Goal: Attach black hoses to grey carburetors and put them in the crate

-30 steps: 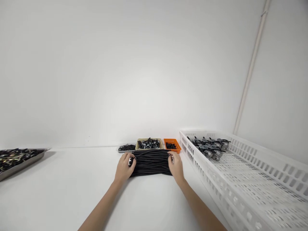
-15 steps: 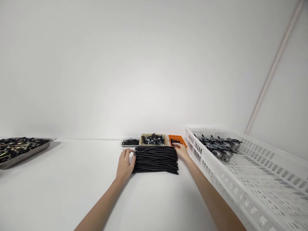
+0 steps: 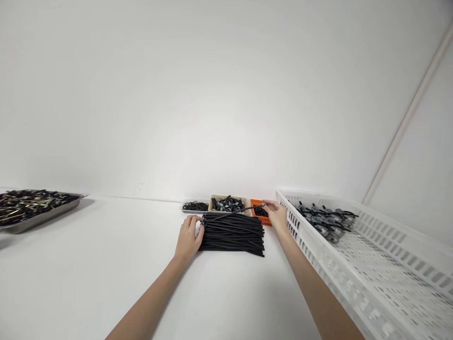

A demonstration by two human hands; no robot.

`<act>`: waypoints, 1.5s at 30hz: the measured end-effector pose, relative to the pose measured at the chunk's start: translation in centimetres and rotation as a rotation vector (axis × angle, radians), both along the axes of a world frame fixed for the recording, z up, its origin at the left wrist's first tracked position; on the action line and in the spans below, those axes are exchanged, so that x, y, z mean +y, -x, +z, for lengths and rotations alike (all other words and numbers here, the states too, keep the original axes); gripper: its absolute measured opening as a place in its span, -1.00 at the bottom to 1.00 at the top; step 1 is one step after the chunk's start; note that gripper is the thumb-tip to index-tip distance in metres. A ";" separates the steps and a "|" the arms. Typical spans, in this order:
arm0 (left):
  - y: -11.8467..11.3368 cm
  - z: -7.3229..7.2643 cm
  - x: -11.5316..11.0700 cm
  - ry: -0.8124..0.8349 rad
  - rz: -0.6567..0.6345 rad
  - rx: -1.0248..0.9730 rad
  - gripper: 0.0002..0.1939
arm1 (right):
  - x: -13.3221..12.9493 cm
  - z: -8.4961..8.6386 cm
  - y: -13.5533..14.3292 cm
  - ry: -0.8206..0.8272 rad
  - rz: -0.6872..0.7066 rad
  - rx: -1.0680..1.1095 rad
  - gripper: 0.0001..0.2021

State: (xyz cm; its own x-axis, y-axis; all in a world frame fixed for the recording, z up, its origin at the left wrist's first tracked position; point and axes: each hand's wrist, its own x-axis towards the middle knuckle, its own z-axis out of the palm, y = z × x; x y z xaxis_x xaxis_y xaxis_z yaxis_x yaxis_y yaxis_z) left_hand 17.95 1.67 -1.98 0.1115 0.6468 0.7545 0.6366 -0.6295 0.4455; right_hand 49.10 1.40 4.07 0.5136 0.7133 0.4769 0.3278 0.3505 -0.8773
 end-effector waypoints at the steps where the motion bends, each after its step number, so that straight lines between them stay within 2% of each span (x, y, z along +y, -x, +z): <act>1: 0.0 0.0 0.0 -0.003 -0.001 -0.001 -0.84 | -0.3 0.8 0.5 -0.036 0.003 0.010 -0.76; 5: 0.0 -0.2 0.1 -0.012 -0.001 -0.005 -0.84 | -2.1 4.0 3.3 -0.246 0.032 0.103 -0.78; 8: 0.1 -0.3 0.3 -0.017 0.009 -0.015 -0.82 | -3.6 5.9 5.6 -0.350 0.002 0.175 -0.77; 10: 0.1 -0.3 0.3 -0.021 0.017 -0.018 -0.79 | -4.3 6.5 6.7 -0.386 -0.014 0.221 -0.76; 13: 0.1 -0.2 0.2 -0.025 0.021 0.000 -0.76 | -4.7 6.4 7.5 -0.415 -0.034 0.282 -0.75; 18: 0.0 -0.2 0.1 -0.008 0.000 0.070 -0.75 | -4.5 5.2 7.9 -0.416 -0.090 0.333 -0.73; 24: 0.1 -0.4 0.3 0.009 0.009 0.126 -0.79 | -4.1 3.8 8.0 -0.372 -0.076 0.347 -0.70; 30: 0.0 -0.4 0.3 0.015 0.020 0.142 -0.80 | -3.2 1.4 7.1 -0.319 -0.104 0.356 -0.70; 38: -0.1 -0.5 0.3 0.036 0.043 0.140 -0.77 | -2.1 -3.9 3.6 -0.041 -0.096 0.178 -0.77; 41: -0.1 -0.5 0.4 0.043 0.045 0.144 -0.77 | -2.4 -4.8 2.8 0.018 -0.058 0.052 -0.77; 45: 0.0 -0.5 0.5 0.050 0.044 0.150 -0.79 | -2.7 -5.2 2.2 0.084 -0.075 -0.071 -0.77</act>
